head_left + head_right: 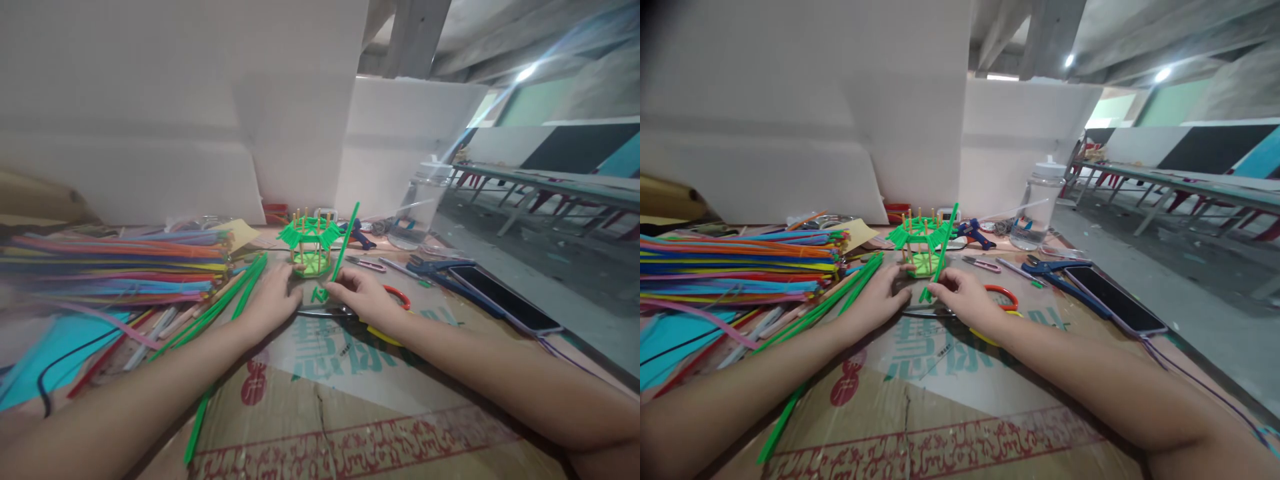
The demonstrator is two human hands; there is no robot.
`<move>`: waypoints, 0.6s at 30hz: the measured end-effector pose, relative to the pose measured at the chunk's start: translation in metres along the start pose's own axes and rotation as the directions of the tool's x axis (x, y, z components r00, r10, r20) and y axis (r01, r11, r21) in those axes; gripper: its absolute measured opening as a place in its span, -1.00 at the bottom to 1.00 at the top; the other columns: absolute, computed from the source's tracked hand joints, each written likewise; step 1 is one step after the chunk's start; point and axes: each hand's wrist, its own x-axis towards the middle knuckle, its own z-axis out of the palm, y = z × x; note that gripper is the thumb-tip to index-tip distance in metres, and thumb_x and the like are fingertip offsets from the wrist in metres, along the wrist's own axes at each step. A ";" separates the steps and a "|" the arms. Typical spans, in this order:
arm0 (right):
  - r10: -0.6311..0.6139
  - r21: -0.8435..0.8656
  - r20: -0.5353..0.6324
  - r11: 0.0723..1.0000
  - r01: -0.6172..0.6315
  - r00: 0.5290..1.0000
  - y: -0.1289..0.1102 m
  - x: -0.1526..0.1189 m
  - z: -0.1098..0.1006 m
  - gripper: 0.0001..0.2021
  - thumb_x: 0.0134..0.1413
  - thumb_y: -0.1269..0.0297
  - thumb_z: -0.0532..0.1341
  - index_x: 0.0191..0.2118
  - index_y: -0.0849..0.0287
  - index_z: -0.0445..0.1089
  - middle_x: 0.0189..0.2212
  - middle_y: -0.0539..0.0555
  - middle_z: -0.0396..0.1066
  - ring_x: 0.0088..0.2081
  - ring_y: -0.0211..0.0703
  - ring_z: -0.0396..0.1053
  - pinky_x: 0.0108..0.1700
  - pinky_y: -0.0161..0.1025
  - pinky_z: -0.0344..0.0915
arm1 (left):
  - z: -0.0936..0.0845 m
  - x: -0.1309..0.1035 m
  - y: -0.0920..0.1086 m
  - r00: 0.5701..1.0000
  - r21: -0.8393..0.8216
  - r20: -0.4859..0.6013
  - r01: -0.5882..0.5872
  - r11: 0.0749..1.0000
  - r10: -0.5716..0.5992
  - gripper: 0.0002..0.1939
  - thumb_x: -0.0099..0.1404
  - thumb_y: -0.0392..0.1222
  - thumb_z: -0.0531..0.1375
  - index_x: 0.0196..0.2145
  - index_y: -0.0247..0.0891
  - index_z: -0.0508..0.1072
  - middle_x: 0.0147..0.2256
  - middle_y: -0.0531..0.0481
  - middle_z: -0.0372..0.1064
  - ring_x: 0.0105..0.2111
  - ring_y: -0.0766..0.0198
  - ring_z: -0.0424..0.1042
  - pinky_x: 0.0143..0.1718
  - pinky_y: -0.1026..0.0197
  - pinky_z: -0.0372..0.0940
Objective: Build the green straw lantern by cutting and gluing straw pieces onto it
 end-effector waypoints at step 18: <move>-0.006 -0.059 0.015 0.998 0.007 1.000 -0.003 -0.001 -0.002 -0.73 0.09 0.08 0.21 -0.46 0.19 0.33 -0.55 -0.06 0.27 -0.49 -0.28 0.19 -0.43 -0.30 0.12 | -0.012 -0.013 0.035 0.972 -0.192 0.120 -0.175 0.966 0.200 -0.77 0.40 -0.15 0.13 -0.35 -0.25 0.53 -0.29 -0.02 0.45 -0.19 0.20 0.38 -0.12 0.13 0.21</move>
